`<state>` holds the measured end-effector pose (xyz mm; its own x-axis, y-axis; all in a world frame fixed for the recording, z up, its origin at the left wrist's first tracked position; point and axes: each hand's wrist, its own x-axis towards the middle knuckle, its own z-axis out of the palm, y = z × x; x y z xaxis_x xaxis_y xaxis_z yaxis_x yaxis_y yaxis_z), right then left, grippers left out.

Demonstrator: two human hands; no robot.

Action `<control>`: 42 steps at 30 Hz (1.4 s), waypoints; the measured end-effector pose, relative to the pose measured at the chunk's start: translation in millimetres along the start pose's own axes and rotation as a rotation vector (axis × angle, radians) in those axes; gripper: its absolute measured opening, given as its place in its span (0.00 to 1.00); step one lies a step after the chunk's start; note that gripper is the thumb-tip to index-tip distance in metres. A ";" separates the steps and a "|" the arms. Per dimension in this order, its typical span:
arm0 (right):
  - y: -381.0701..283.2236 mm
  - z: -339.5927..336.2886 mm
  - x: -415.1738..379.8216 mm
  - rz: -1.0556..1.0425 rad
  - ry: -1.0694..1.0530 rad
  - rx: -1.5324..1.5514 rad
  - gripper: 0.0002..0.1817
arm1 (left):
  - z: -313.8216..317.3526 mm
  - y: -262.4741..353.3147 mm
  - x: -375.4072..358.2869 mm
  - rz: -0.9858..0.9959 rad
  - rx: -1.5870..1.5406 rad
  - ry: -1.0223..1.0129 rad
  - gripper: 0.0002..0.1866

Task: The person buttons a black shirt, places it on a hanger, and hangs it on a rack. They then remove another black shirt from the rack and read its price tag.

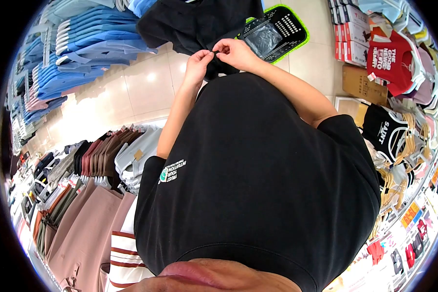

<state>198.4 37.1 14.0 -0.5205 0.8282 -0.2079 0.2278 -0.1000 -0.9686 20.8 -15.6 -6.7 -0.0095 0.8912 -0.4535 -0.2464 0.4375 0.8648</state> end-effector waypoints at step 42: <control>-7.1 -4.8 3.7 -0.056 0.052 -0.240 0.07 | -4.2 -2.7 3.8 -0.076 0.016 0.029 0.07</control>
<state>198.8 43.4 20.8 -0.4964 0.8565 -0.1417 0.3919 0.0755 -0.9169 17.4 -13.9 -11.7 -0.0198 0.8513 -0.5243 -0.2324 0.5061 0.8306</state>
